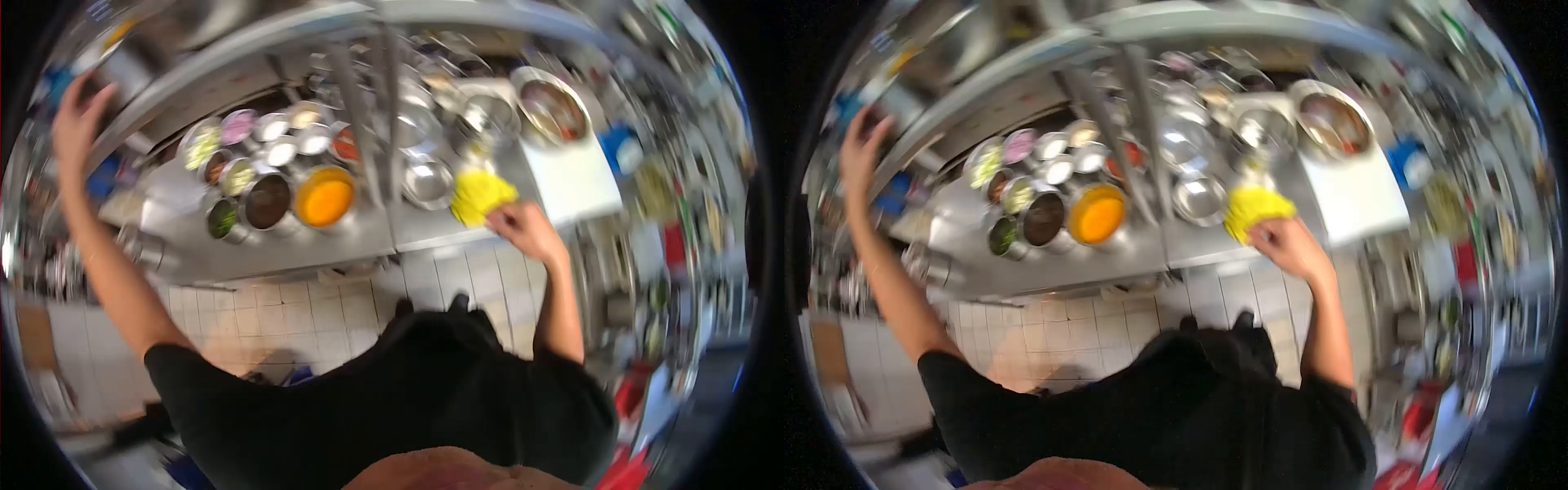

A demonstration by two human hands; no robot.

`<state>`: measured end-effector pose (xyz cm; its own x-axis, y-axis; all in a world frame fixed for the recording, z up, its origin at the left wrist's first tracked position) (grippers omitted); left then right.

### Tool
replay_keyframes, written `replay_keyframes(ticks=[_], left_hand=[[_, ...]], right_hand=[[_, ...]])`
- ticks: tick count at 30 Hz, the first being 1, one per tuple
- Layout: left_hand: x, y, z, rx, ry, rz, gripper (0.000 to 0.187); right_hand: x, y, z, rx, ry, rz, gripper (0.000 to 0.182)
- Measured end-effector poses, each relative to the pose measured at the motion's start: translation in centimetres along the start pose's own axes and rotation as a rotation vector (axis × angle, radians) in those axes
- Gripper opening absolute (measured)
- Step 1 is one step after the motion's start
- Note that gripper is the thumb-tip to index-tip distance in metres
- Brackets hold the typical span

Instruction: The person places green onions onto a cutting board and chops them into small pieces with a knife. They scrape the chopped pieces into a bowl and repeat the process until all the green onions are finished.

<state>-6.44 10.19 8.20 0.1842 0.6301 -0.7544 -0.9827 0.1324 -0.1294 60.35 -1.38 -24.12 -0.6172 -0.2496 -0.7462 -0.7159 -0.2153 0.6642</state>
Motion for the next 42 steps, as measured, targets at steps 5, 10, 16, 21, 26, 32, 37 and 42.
replay_keyframes(ticks=[5,10,16,21,26,32,37,42], left_hand=[[-1.4,3.2,0.6,0.199,0.025,0.051,0.064],[-2.0,-4.1,-8.8,0.013,-0.190,-0.247,0.049],[20.9,-30.3,-26.4,-0.087,0.442,-1.442,0.041],[36.2,-60.9,-49.2,1.149,1.205,-0.537,0.055],[39.9,-78.0,-61.2,0.485,1.890,-0.973,0.050],[53.1,-74.9,-71.9,0.752,1.926,-0.046,0.040],[51.2,-72.8,-76.2,1.056,2.082,0.486,0.032],[54.7,-82.0,-83.2,1.093,2.102,0.569,0.034]], right_hand=[[3.9,-6.6,-6.1,-0.005,-0.031,0.038,0.023],[9.7,-16.1,-17.0,0.379,0.044,0.135,0.028],[15.5,-25.7,-36.4,0.768,0.077,0.171,0.040],[15.8,-28.1,-52.6,1.003,-0.005,0.296,0.046],[15.0,-28.2,-67.6,1.198,-0.340,0.325,0.047],[17.4,-27.5,-81.8,1.290,-0.550,0.508,0.046],[18.1,-28.8,-92.5,1.362,-0.813,0.693,0.043],[25.7,-33.7,-102.7,1.493,-1.210,0.988,0.043]])
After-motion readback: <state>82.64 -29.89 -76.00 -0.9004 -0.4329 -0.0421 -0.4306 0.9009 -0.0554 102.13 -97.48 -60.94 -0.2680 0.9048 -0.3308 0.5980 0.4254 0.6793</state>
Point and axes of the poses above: each hand's wrist, its own z-axis towards the middle knuckle, its own x-axis out of the palm, y = z × x, the point moved 8 cm from there along z, towards the middle knuckle, and after that the axes turned 5 degrees about y, right-handed, at the moved point
